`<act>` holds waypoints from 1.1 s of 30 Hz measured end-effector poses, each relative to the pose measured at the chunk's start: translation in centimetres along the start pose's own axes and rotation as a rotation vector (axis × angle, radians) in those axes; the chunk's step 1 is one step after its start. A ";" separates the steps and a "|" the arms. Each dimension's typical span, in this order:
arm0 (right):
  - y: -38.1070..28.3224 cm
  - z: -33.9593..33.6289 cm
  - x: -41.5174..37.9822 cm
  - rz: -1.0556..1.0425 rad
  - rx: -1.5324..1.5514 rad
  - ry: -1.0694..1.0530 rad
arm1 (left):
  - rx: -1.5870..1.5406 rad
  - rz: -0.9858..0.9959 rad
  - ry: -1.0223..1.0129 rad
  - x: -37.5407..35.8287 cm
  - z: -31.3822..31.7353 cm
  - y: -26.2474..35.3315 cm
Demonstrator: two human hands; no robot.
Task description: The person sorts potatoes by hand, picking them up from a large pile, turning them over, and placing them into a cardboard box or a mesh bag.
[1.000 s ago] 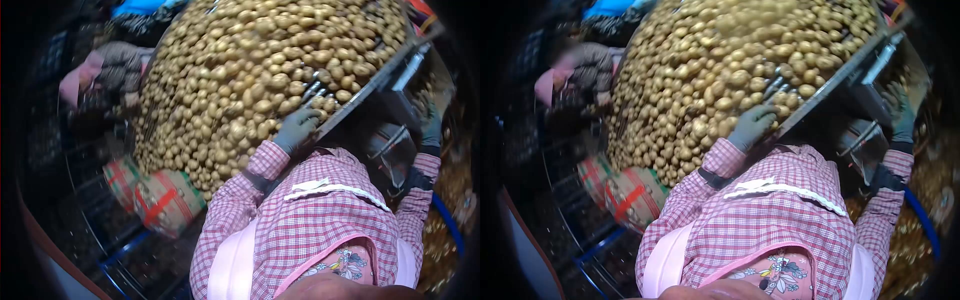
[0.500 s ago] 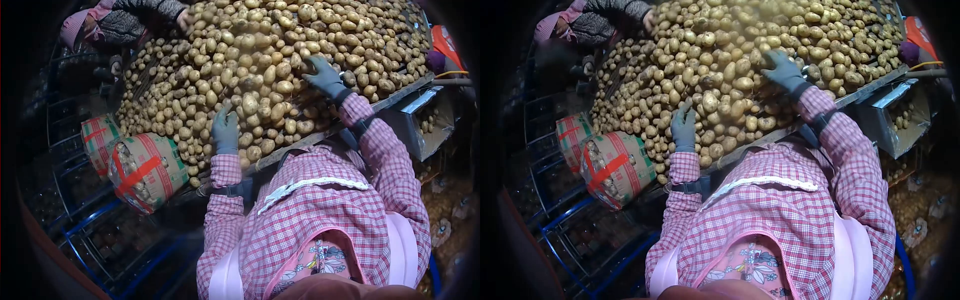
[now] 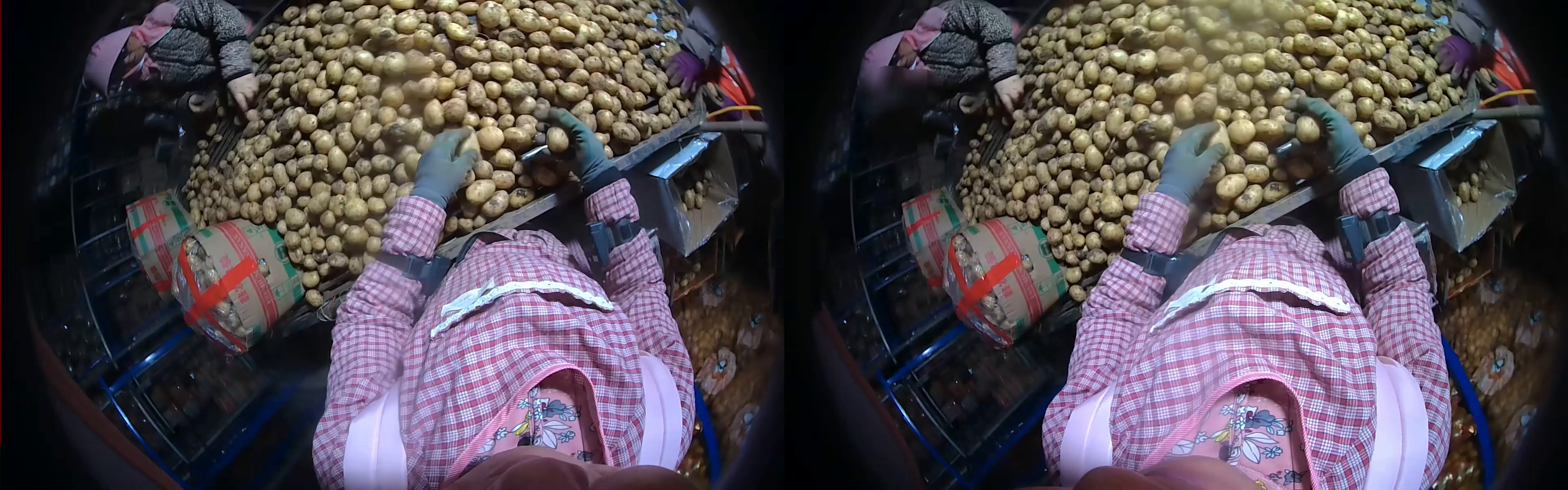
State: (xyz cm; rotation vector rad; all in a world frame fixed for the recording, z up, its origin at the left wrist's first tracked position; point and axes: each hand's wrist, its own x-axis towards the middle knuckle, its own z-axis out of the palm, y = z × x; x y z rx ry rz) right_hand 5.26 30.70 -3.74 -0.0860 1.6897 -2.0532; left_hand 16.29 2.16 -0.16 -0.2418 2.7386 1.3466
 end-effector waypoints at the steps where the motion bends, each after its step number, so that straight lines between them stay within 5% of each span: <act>1: 0.0 -0.3 -1.0 -0.089 -0.118 -0.030 | -0.012 -0.030 -0.010 0.3 -0.2 0.6; 3: 0.0 -0.8 -2.9 -0.277 -0.349 -0.060 | -0.034 -0.087 -0.032 1.1 -1.2 1.2; 4: 0.2 -1.4 -3.2 -0.142 -0.106 -0.040 | -0.085 -0.026 0.043 1.9 -2.0 1.2; 7: 0.5 -2.9 -4.7 -0.080 -0.163 0.012 | -0.004 -0.026 0.201 3.9 -3.3 -1.6; 13: -0.6 -4.0 -5.9 0.317 0.387 0.064 | 0.377 0.357 -0.090 4.7 2.9 3.7; 16: -0.9 -4.1 -6.3 0.294 0.275 0.056 | 0.626 0.311 -0.114 5.5 5.5 4.6; 21: -1.1 -4.3 -7.7 0.169 0.131 0.048 | -0.046 -0.006 0.064 7.9 1.4 4.2; 22: -2.6 -4.1 -8.3 0.387 0.396 0.043 | 0.236 0.235 0.136 7.0 -0.2 4.0; 27: -2.3 -3.9 -8.5 0.414 0.300 0.026 | 0.249 0.129 -0.370 -3.1 -0.7 6.1; 33: 0.8 -3.7 -5.0 0.290 0.297 0.075 | 0.569 0.211 -0.396 -4.9 3.1 4.1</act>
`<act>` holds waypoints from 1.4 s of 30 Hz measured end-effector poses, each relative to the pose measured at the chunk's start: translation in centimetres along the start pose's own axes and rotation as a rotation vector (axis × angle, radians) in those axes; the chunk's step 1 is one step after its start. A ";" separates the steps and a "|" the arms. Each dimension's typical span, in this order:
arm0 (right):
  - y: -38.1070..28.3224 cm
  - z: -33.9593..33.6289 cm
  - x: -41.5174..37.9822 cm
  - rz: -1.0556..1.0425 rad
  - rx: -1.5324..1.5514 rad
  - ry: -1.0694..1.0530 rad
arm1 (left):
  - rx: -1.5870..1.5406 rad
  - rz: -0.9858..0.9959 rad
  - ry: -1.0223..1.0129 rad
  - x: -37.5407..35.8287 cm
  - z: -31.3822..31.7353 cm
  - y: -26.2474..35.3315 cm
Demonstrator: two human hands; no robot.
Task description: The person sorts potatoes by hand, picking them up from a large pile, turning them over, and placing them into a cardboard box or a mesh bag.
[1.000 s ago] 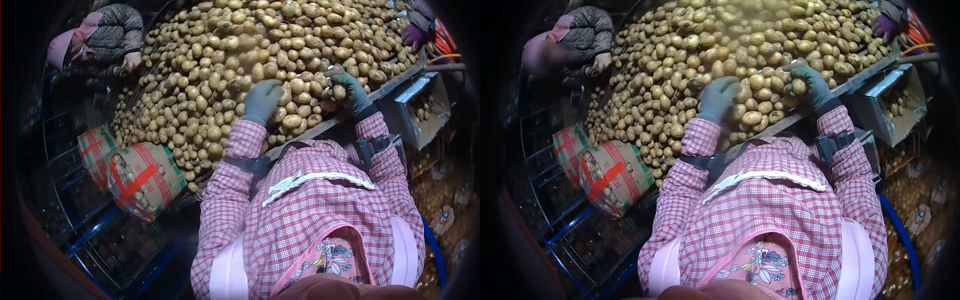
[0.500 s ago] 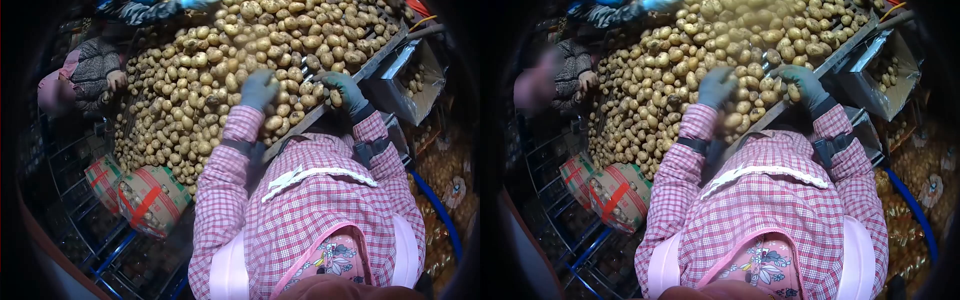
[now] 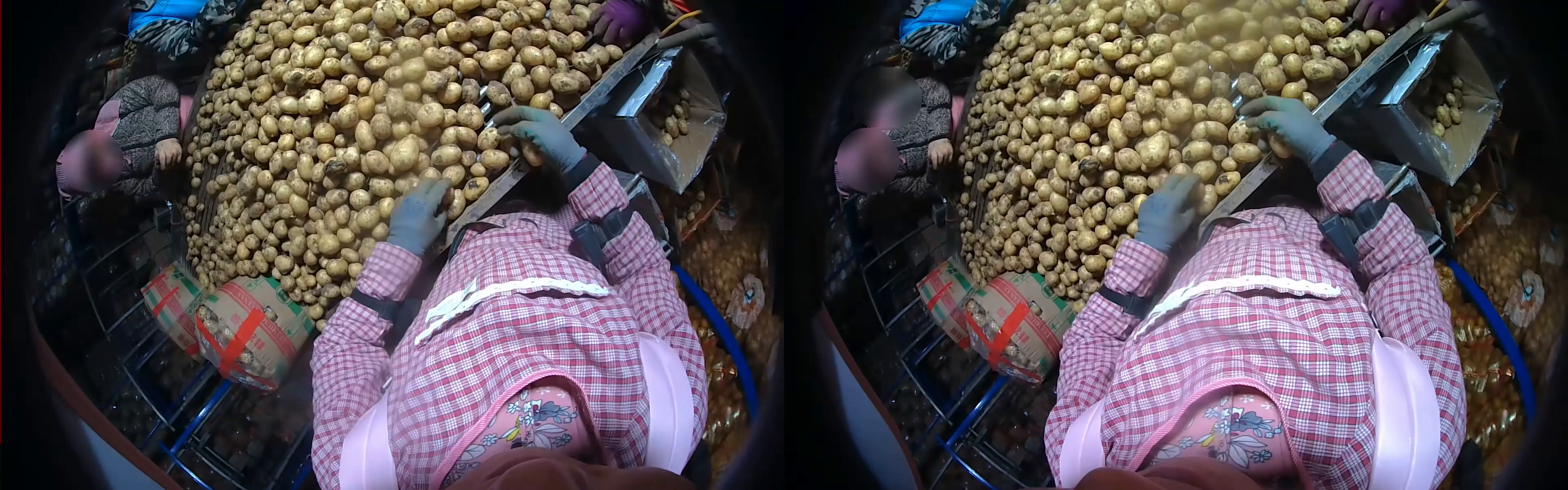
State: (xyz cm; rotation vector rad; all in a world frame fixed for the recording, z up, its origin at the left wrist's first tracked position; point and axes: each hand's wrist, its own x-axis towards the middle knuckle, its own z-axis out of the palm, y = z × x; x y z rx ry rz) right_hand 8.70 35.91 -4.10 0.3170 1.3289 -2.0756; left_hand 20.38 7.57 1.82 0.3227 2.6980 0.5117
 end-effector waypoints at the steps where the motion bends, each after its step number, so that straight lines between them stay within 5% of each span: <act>1: 0.4 -0.9 1.8 -0.139 -0.316 -0.034 | -0.062 0.007 0.049 0.3 -0.6 0.1; 4: 1.0 0.1 4.3 -0.360 -0.608 0.004 | -0.201 -0.021 0.277 2.4 -1.4 -1.4; 6: 0.0 1.8 6.2 -0.173 -0.960 -0.012 | -0.348 -0.077 0.429 4.1 -2.7 -1.9; 7: 0.5 3.0 6.9 -0.271 -1.169 0.070 | -0.361 -0.074 0.461 4.7 -3.3 -1.9; 14: -2.0 6.4 9.3 0.070 -1.522 -0.077 | -0.377 0.078 0.435 8.9 -3.5 0.4; 18: -1.0 2.3 7.9 -0.324 -1.239 0.030 | -0.403 0.122 0.446 11.2 -3.5 1.1; 20: -4.4 1.1 4.1 0.017 -0.594 -0.054 | -0.404 0.169 0.500 12.4 -4.7 0.9; 22: -4.6 -2.5 1.8 -0.142 -0.364 -0.009 | -0.661 0.085 0.476 14.4 -4.1 0.2; 25: -6.7 -9.5 -2.8 -0.445 -0.314 0.248 | -0.603 0.142 0.468 17.6 -3.8 -0.8; 26: -10.3 -10.1 -6.4 -0.287 -0.205 0.353 | -0.556 0.138 0.486 18.3 -4.4 -1.2; 28: -10.5 -16.8 -8.6 -0.380 0.063 0.494 | -0.333 0.122 0.558 19.2 -6.4 -3.0; 30: -12.4 -23.2 -11.6 -0.456 0.070 0.501 | -0.093 0.036 0.666 19.8 -7.6 -6.5; 31: -12.9 -26.4 -12.2 -0.438 -0.016 0.700 | -0.018 -0.033 0.656 20.0 -8.3 -8.9; 35: -14.9 -34.4 -12.5 -0.607 -0.462 0.933 | 0.184 -0.357 0.637 20.1 -10.2 -15.4; 38: -14.4 -26.8 -10.3 -0.523 -0.153 0.729 | 0.273 -0.589 0.496 21.7 -11.4 -12.6; 40: -12.2 -18.7 -5.0 -0.534 -0.361 0.527 | 0.232 -0.519 0.303 24.5 -12.2 -12.4; 42: -12.3 -9.9 -1.6 -0.470 -0.430 0.305 | 0.253 -0.680 0.375 26.1 -11.3 -9.3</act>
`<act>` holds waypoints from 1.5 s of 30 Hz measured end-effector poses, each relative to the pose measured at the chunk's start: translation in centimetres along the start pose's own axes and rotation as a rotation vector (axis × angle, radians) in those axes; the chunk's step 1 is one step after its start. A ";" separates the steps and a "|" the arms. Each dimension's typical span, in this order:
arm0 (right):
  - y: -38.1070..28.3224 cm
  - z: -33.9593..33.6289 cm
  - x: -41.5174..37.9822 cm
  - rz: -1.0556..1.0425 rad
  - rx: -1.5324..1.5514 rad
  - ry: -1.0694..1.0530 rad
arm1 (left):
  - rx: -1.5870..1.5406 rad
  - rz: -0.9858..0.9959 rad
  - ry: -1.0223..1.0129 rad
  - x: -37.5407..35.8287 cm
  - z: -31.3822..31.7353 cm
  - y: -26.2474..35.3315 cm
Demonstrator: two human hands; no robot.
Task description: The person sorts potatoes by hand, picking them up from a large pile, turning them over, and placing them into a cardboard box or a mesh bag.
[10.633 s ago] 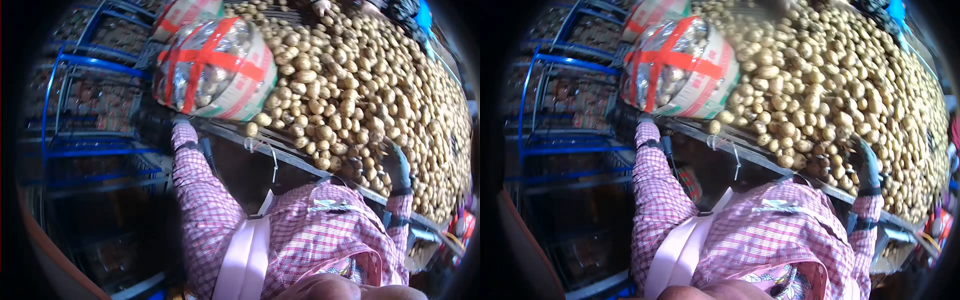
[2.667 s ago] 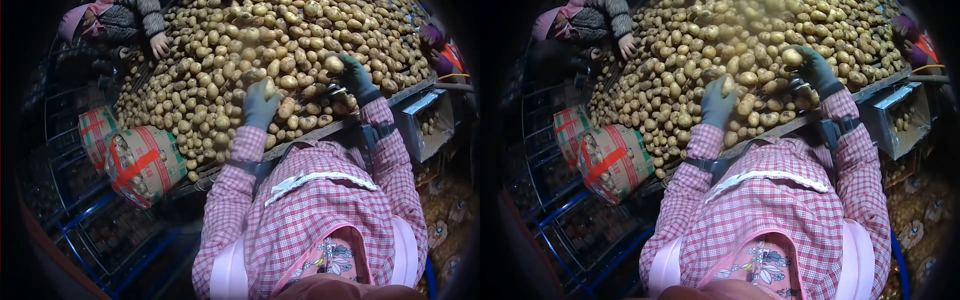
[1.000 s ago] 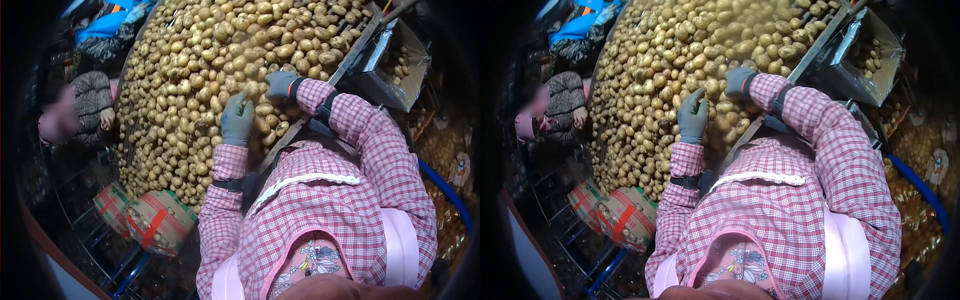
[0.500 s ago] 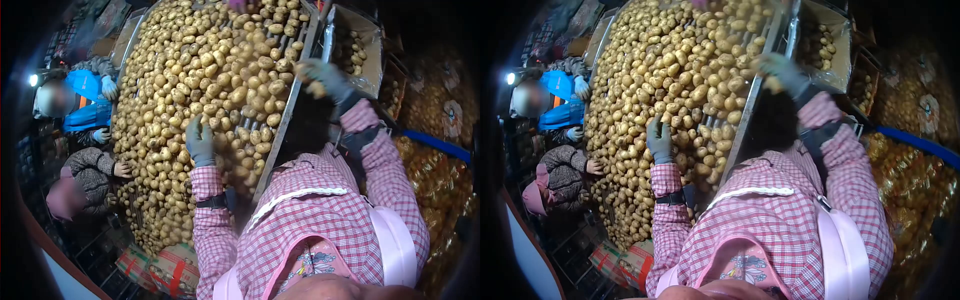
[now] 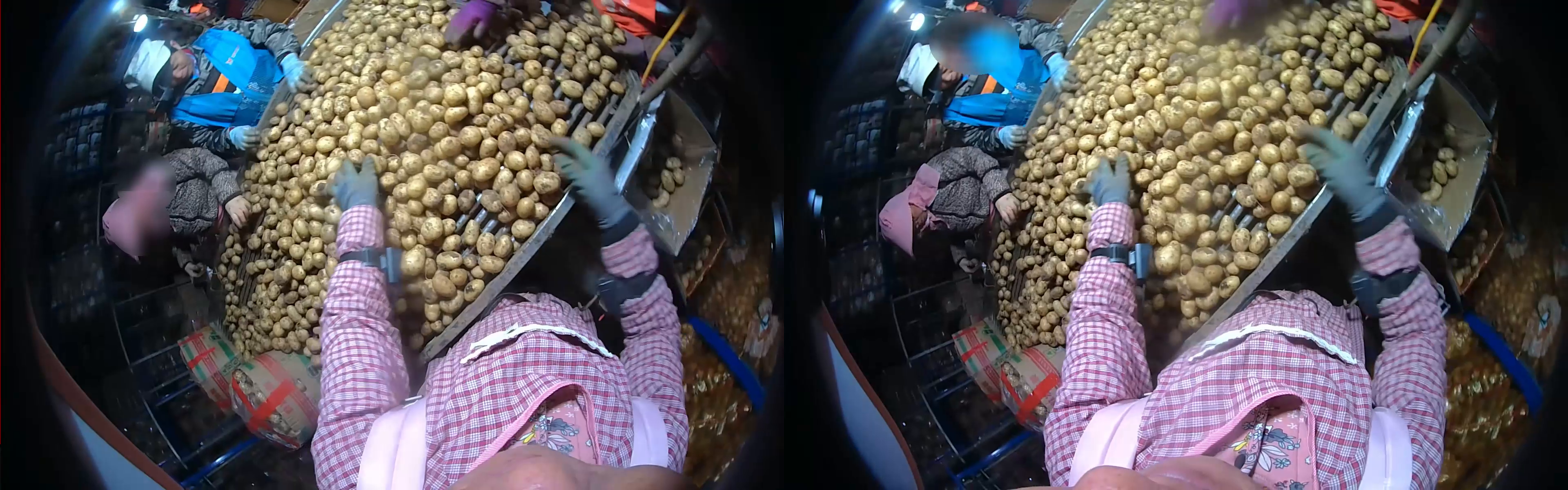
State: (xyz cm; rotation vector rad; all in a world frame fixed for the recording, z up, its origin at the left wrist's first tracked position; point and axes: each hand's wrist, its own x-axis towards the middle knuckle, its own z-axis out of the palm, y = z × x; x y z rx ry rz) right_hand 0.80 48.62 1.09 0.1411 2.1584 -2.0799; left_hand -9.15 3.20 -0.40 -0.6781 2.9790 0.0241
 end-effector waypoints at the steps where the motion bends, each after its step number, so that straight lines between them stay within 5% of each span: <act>1: -0.7 2.8 1.1 -0.031 -0.065 -0.078 | -0.070 0.019 -0.015 -0.3 0.2 0.8; 4: 0.4 8.5 5.9 -0.026 -0.039 -0.130 | -0.111 0.113 -0.174 -2.1 0.5 3.1; 6: 0.0 10.7 10.8 -0.107 -0.153 -0.061 | 0.044 0.295 0.093 -5.5 2.2 4.1; 10: 1.8 14.1 21.8 -0.270 -0.541 0.027 | -0.241 0.645 -0.131 -8.4 -1.3 5.7; 12: 1.5 15.6 23.3 -0.059 -0.891 -0.038 | -0.635 0.719 -0.081 -10.0 0.2 5.2; 14: 2.0 16.1 23.8 -0.080 -0.917 -0.012 | -0.646 0.735 0.032 -9.2 -1.4 4.4; 16: 2.7 14.4 23.2 -0.038 -0.141 -0.282 | -0.726 0.669 0.007 -5.8 -1.8 3.0; 17: 3.5 13.4 23.0 0.174 0.319 -0.365 | -0.763 0.569 0.000 -4.0 -1.5 2.5; 19: 2.5 12.7 20.9 0.359 0.778 -0.222 | -0.760 0.490 0.077 -0.4 -2.2 2.6; 20: -0.2 12.7 18.1 0.328 0.771 -0.018 | -0.724 0.489 0.122 1.8 -2.3 3.1; 23: -1.1 10.9 13.5 0.553 0.900 -0.074 | -0.706 0.388 0.087 8.7 -2.6 4.5; 27: 1.2 9.6 9.9 0.193 0.574 -0.166 | -0.777 0.309 0.018 17.5 4.1 8.0; 28: 0.7 9.5 9.1 0.013 0.371 -0.198 | -0.671 0.315 0.035 16.5 2.3 9.5; 29: 0.6 8.9 9.5 0.329 0.736 -0.217 | -0.566 0.318 0.054 15.2 0.5 10.9; 35: 0.8 9.9 10.3 0.367 0.681 -0.294 | -0.542 0.461 -0.034 9.2 -0.3 11.1; 38: 0.1 11.1 11.2 0.383 0.727 -0.333 | -0.579 0.778 -0.002 6.7 -0.6 10.7; 40: 0.2 11.4 12.1 0.355 0.624 -0.342 | -0.669 0.632 -0.485 6.1 -1.1 10.6; 41: 1.2 11.2 12.6 0.341 0.622 -0.392 | -0.581 0.597 -0.489 6.3 -1.5 10.6; 45: 0.9 11.3 12.3 0.316 0.600 -0.375 | -0.473 0.729 0.097 13.2 1.0 11.8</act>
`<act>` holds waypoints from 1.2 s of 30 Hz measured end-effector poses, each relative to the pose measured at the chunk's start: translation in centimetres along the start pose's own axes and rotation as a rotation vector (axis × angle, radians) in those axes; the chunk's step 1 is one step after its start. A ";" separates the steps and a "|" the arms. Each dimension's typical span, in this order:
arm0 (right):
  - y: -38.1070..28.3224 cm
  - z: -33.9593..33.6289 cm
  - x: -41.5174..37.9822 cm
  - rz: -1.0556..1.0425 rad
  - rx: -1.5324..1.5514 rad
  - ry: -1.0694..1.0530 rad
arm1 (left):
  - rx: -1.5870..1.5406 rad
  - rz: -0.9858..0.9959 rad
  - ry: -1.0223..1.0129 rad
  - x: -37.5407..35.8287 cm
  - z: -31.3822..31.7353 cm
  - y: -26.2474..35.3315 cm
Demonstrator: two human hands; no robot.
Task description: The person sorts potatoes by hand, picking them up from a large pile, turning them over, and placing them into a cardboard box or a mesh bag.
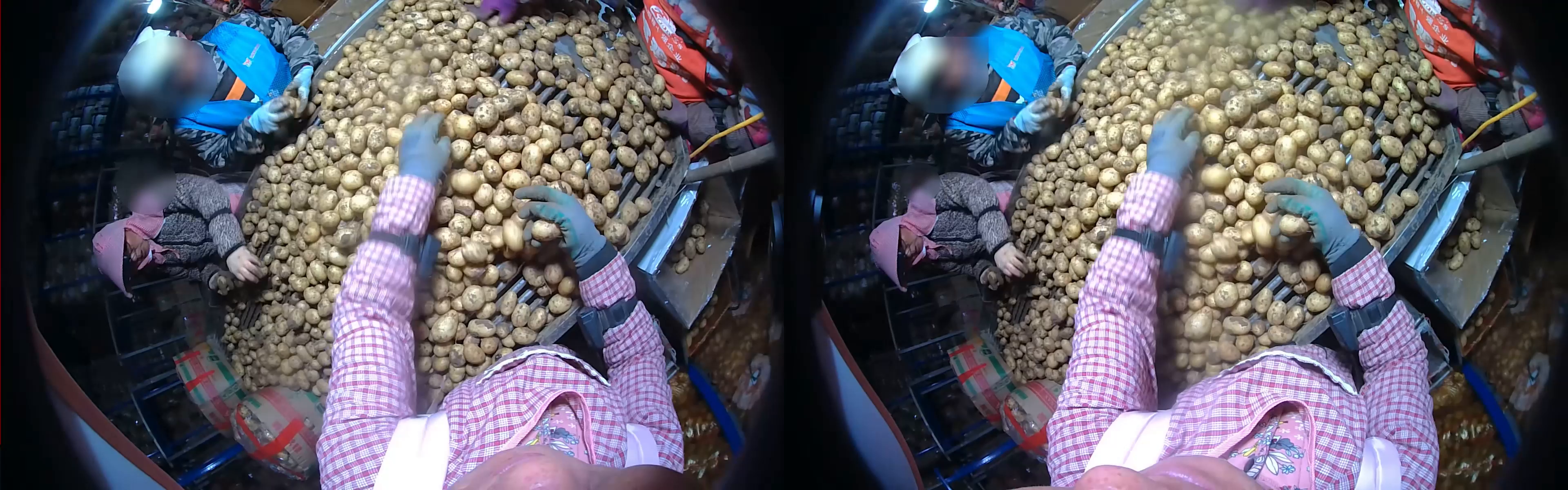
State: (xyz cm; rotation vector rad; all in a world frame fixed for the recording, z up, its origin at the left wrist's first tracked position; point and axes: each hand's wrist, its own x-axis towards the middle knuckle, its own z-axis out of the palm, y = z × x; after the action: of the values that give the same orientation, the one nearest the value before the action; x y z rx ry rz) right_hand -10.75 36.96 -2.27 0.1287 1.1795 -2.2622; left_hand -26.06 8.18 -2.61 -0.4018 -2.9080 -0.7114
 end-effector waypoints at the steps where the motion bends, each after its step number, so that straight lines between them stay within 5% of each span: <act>1: -0.2 0.3 -0.2 0.034 0.012 0.012 | 0.123 0.108 0.045 1.3 1.9 -2.1; 2: -0.6 0.7 -0.6 0.067 0.025 0.025 | 0.245 0.218 0.090 2.0 3.0 -3.1; 5: -0.4 1.7 -2.3 0.063 0.053 0.046 | 0.292 -0.076 -0.165 3.3 1.6 -0.6; 6: -0.1 1.7 -2.3 0.038 0.055 0.025 | 0.207 -0.311 -0.297 3.8 -0.3 1.3; 10: -0.4 3.1 -3.6 -0.010 -0.008 -0.007 | -1.205 -0.692 -0.182 -1.7 -3.7 4.6; 13: -0.8 5.1 -4.8 0.002 -0.007 0.011 | -1.455 -0.876 -0.317 -6.0 -4.4 5.4; 15: 0.6 5.1 -4.5 -0.107 -0.017 -0.086 | -1.525 -0.784 -0.435 -9.3 -5.3 8.3; 16: 0.9 5.0 -4.2 -0.090 0.041 -0.118 | -1.406 -0.774 -0.439 -10.7 -3.8 8.1; 18: 1.3 5.2 -4.6 0.184 0.266 -0.120 | -0.840 -0.072 -0.201 -14.4 -1.2 9.1; 20: 2.6 4.9 -5.1 -0.006 -0.091 -0.144 | -0.536 0.045 -0.157 -16.9 -1.7 12.1; 21: 3.0 4.1 -5.8 -0.103 -0.238 -0.103 | -0.544 -0.109 -0.244 -17.5 -3.2 14.3; 23: 4.9 1.9 -6.9 -0.287 -0.416 0.068 | -0.420 -0.035 -0.198 -18.5 -3.0 13.8; 26: -1.5 1.9 -14.2 -0.088 0.031 0.298 | -0.499 -0.231 -0.094 -19.7 -4.4 9.0; 28: -3.3 -3.3 -16.6 -0.197 -0.124 0.367 | -0.540 -0.226 0.078 -20.7 -5.8 4.0; 32: -7.1 -12.4 -23.2 -0.484 -0.248 0.732 | 0.086 -0.210 0.193 -23.5 -12.0 -3.7; 34: -9.0 -23.6 -24.6 -0.326 0.022 0.399 | 0.137 -0.363 0.158 -24.4 -13.8 -7.2; 36: -9.4 -21.3 -25.7 -0.374 -0.237 0.882 | 0.045 -0.553 0.117 -24.3 -12.9 -10.2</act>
State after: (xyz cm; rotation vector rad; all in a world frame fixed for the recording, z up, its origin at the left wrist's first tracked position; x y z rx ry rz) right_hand 1.84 69.16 0.29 0.9572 2.0420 -2.4084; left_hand -5.01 -12.05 -0.01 0.4553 -2.9213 -0.6955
